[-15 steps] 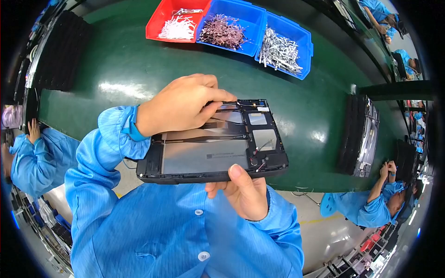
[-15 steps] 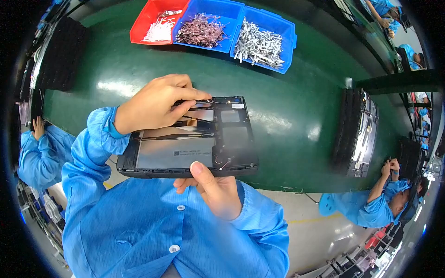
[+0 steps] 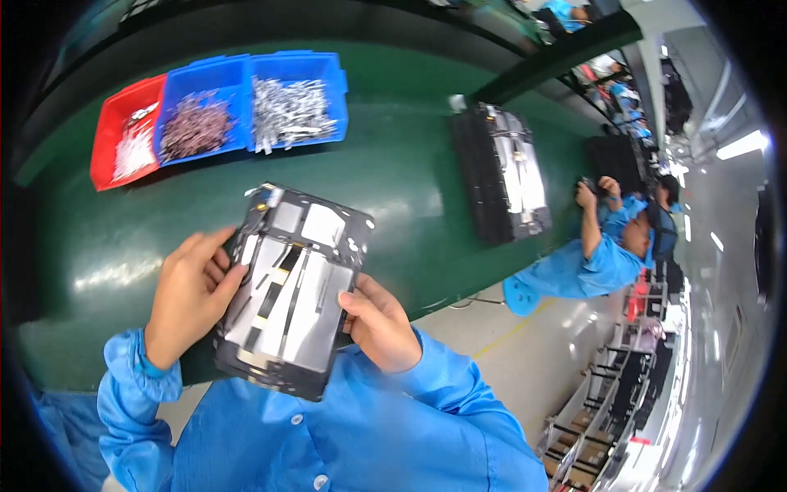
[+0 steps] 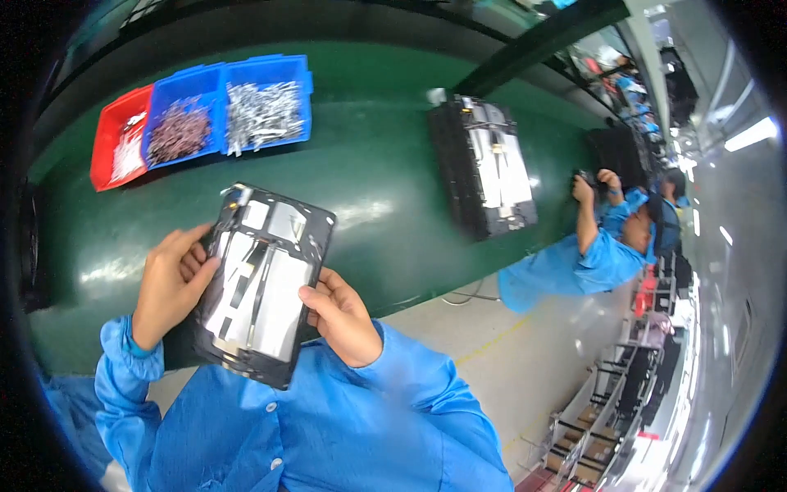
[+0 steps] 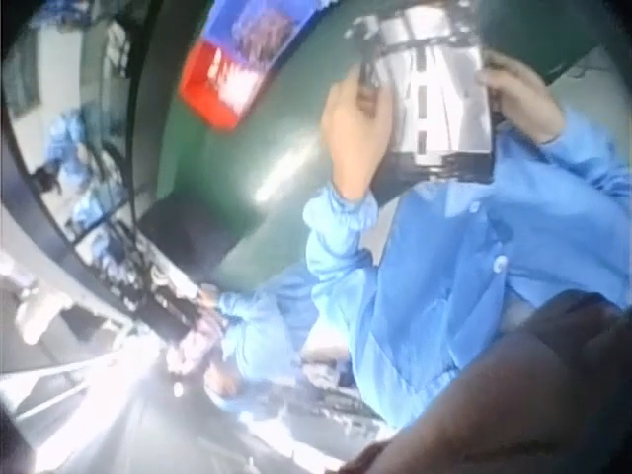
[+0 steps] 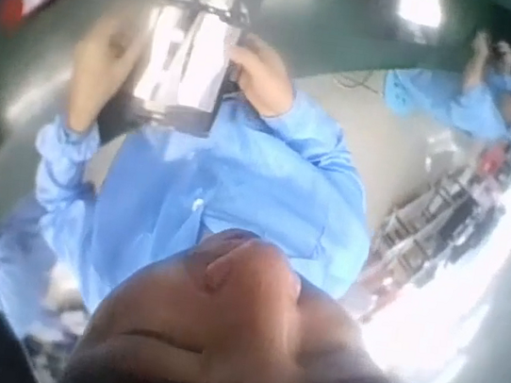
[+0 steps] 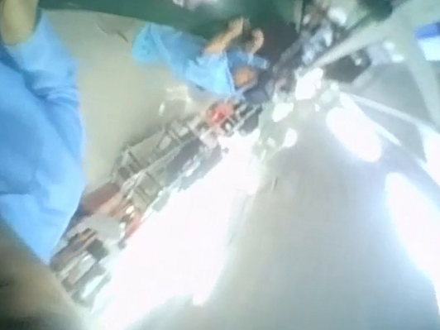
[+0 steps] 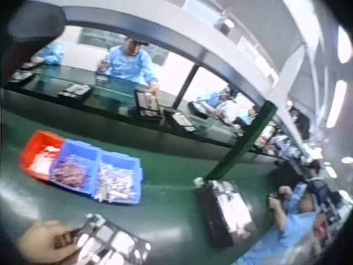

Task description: The person assembles small components into electronic device housings by hand, taking the components from plastic bins and fitting them into the housings.

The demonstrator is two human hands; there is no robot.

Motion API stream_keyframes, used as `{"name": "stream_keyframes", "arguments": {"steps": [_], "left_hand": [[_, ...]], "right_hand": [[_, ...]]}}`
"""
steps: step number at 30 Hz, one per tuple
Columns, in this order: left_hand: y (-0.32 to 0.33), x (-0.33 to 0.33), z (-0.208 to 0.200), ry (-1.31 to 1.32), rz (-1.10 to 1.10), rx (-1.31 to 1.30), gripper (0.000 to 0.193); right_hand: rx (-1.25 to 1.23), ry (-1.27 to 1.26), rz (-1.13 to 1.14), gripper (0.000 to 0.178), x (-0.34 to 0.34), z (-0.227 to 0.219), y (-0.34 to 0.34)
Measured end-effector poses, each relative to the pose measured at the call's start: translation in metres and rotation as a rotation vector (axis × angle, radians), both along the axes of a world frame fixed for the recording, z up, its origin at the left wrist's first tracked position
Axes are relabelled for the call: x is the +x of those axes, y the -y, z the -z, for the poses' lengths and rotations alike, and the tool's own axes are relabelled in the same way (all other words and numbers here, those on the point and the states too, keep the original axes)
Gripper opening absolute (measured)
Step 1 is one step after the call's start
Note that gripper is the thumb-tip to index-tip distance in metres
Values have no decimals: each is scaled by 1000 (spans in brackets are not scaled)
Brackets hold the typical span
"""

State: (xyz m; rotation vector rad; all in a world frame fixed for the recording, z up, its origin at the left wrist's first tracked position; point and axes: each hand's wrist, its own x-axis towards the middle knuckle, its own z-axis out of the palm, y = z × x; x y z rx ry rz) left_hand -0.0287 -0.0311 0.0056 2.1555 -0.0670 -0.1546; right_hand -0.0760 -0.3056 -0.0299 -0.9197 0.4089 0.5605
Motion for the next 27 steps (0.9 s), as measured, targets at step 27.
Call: {"name": "stream_keyframes", "arguments": {"steps": [27], "left_hand": [[-14, 12, 41, -335, 193, -503, 26]], "right_hand": [[-855, 397, 16, 49, 232, -88, 403]]}}
